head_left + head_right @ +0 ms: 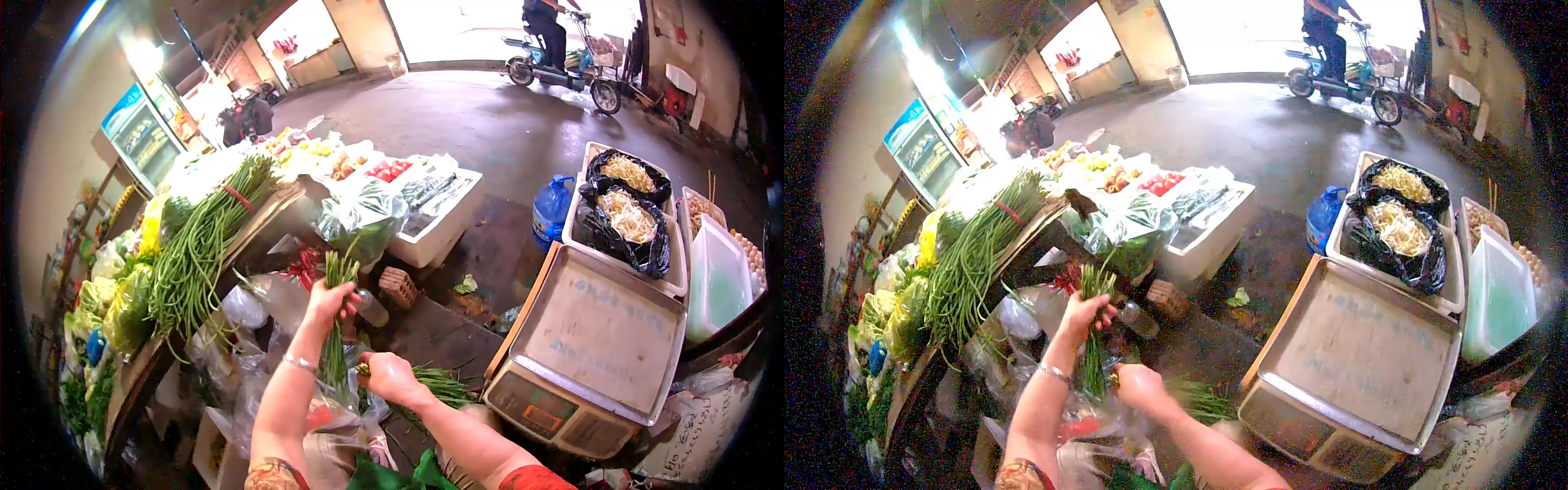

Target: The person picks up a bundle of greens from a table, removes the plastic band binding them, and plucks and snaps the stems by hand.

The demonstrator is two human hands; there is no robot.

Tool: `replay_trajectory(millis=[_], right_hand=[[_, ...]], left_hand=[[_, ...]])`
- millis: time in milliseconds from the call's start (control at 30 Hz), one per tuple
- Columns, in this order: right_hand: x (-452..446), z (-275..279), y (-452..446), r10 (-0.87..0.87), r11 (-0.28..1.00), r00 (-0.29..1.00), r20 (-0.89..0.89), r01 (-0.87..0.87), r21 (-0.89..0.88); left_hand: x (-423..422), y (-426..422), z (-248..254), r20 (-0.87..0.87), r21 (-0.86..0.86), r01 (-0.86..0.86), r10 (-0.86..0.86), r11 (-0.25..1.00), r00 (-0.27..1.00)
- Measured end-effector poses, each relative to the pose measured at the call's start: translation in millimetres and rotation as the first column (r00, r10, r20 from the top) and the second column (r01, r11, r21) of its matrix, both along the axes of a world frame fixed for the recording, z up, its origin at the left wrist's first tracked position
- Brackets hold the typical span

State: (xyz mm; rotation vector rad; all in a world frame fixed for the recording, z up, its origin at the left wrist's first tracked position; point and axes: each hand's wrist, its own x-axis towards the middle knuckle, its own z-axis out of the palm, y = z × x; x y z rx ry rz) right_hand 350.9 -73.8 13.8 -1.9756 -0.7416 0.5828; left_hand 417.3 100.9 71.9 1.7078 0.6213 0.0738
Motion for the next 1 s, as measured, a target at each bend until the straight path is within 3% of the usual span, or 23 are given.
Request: replay_trajectory(millis=[133, 167, 200, 267, 633, 800, 1000], right_hand=[[0.9, -12.9, 3.2, 0.028, 0.999, 0.994, 0.103, -0.032, 0.033], [-1.4, -17.9, 4.5, -0.015, 0.997, 0.993, 0.120, 0.006, 0.076], [0.0, -18.2, 3.2, -0.016, 0.997, 0.992, 0.123, 0.007, 0.075], [1.4, -16.5, 0.0, -0.029, 0.992, 0.995, 0.093, 0.017, 0.122], [4.8, -12.6, -8.0, -0.054, 0.986, 0.996, 0.069, 0.042, 0.163], [5.1, -13.3, -10.0, -0.084, 0.978, 0.991, 0.104, 0.062, 0.198], [5.8, -14.0, -4.1, -0.098, 0.985, 0.995, 0.031, 0.092, 0.146]], left_hand=[[60.7, 8.5, 21.2, -0.088, -0.043, -0.044, 0.040, 0.998, 0.995], [71.2, 7.0, 27.9, -0.095, 0.019, -0.033, 0.034, 0.999, 0.995], [80.8, 4.4, 34.8, -0.102, 0.081, -0.019, 0.028, 0.997, 0.994], [100.6, 7.3, 37.3, -0.076, 0.036, -0.018, 0.020, 0.999, 0.997], [147.6, 5.2, 40.6, -0.079, 0.131, 0.027, -0.017, 0.991, 0.997], [134.5, 2.2, 36.2, -0.052, 0.170, 0.018, -0.009, 0.985, 0.999], [50.9, -19.0, 9.1, 0.045, 0.018, 0.146, -0.146, 0.989, 0.988]])
